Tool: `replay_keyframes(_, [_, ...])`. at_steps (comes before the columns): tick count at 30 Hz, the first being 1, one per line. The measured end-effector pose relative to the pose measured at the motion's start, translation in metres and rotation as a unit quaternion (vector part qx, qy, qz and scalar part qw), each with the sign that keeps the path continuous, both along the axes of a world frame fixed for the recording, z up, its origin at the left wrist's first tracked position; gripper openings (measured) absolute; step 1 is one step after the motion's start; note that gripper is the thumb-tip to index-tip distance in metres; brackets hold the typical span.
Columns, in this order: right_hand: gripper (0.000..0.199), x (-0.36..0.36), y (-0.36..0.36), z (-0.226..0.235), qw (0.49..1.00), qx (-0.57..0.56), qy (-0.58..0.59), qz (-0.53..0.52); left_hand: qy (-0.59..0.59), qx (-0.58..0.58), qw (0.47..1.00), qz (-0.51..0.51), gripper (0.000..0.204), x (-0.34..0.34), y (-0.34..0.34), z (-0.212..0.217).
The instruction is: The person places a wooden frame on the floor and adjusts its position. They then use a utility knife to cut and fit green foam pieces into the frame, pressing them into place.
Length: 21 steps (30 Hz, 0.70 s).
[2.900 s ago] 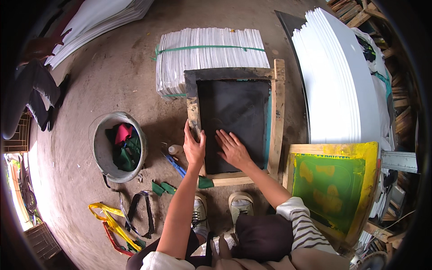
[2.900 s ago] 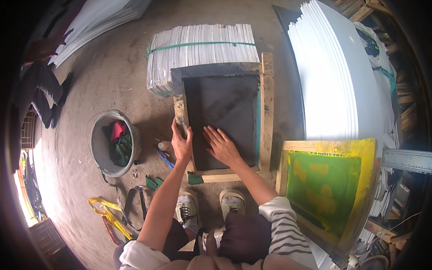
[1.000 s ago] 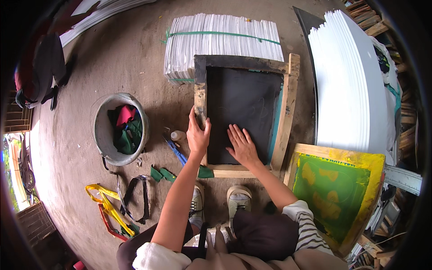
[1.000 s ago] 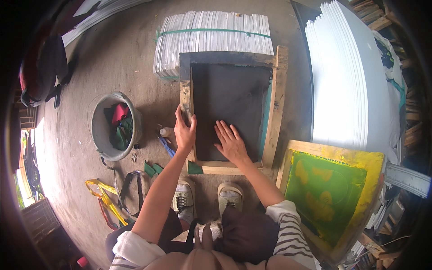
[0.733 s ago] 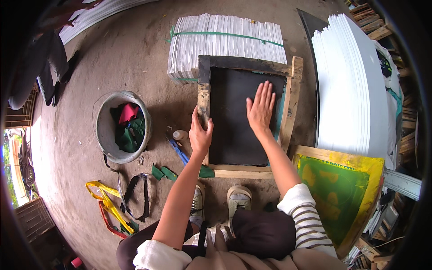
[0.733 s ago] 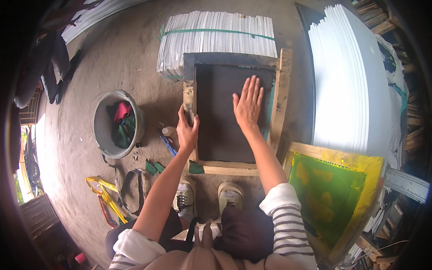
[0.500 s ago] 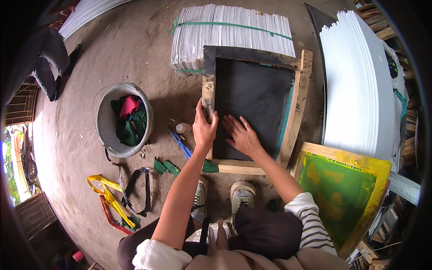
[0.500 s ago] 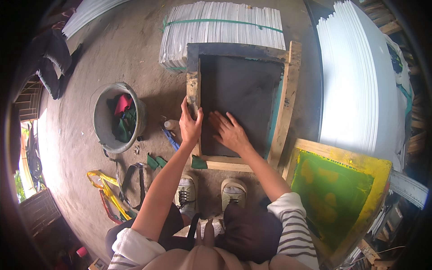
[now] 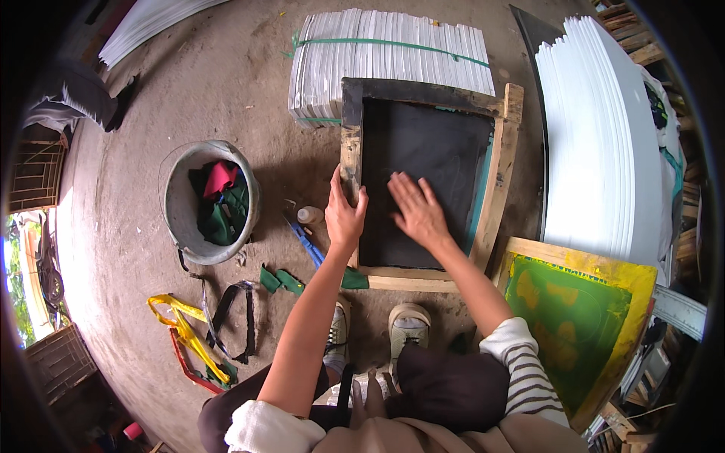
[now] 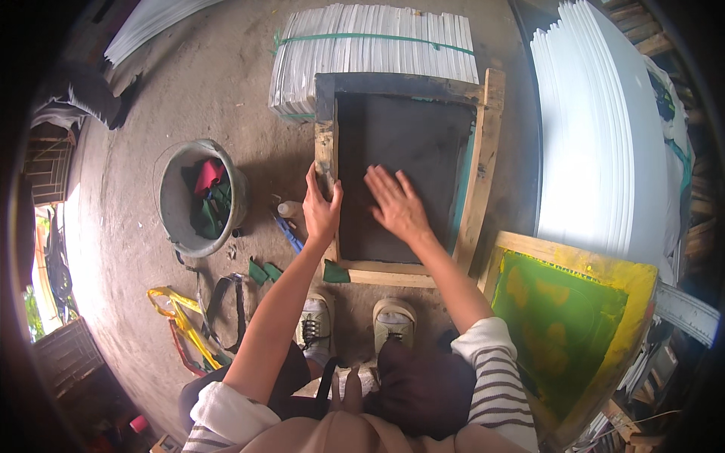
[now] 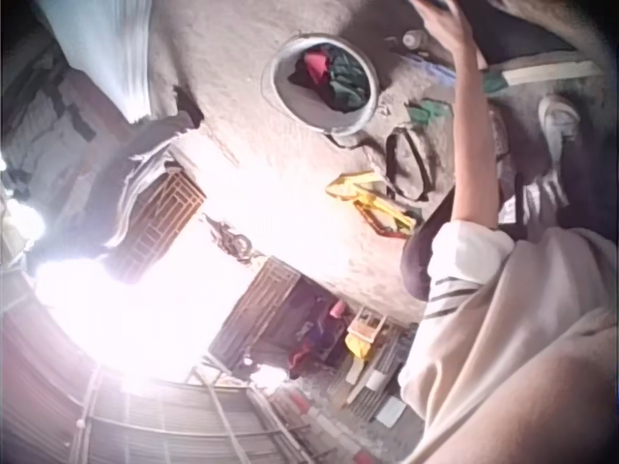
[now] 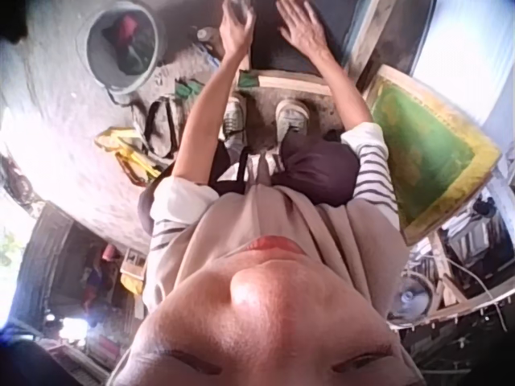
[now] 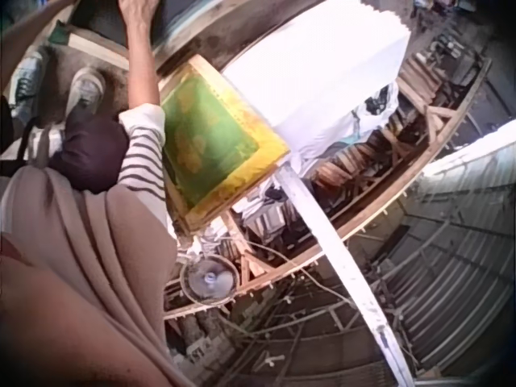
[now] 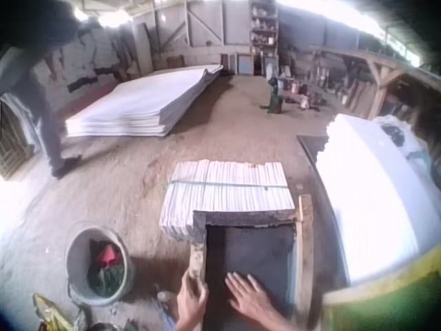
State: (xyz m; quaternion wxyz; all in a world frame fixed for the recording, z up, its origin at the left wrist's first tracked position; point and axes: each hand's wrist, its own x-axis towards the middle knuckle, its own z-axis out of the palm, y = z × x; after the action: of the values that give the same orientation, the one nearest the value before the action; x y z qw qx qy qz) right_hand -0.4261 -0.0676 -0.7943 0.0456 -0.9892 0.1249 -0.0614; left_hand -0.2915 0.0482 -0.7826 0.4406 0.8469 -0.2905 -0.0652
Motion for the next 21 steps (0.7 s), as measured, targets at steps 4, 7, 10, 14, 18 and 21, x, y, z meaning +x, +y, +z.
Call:
replay_keyframes(4, [0.062,-0.002,-0.074,0.018,0.964,-0.061,-0.112,-0.235,0.027,0.027,0.999,0.006,0.059,-0.004,-0.002,0.005])
replay_keyframes(7, [0.064,0.002,-0.042,0.013,0.964,-0.057,-0.083,-0.245,0.031,0.017,0.999,0.007,0.059,0.0,-0.001,0.002])
replay_keyframes(10, [0.067,-0.014,0.03,-0.007,0.999,0.036,0.005,-0.036,0.032,0.029,0.999,0.01,0.058,-0.002,-0.002,0.003])
replay_keyframes(14, [0.064,-0.015,0.003,-0.006,1.0,0.006,-0.008,-0.008,0.023,0.014,1.0,-0.001,0.059,-0.005,0.0,0.003])
replay_keyframes(18, [0.06,-0.011,-0.07,0.018,0.956,-0.06,-0.111,-0.266,0.024,0.012,1.0,0.003,0.058,-0.001,-0.002,0.002])
replay_keyframes(21, [0.064,-0.022,-0.039,0.006,0.943,-0.049,-0.074,-0.322,0.046,0.02,0.999,0.002,0.058,-0.003,-0.004,0.005])
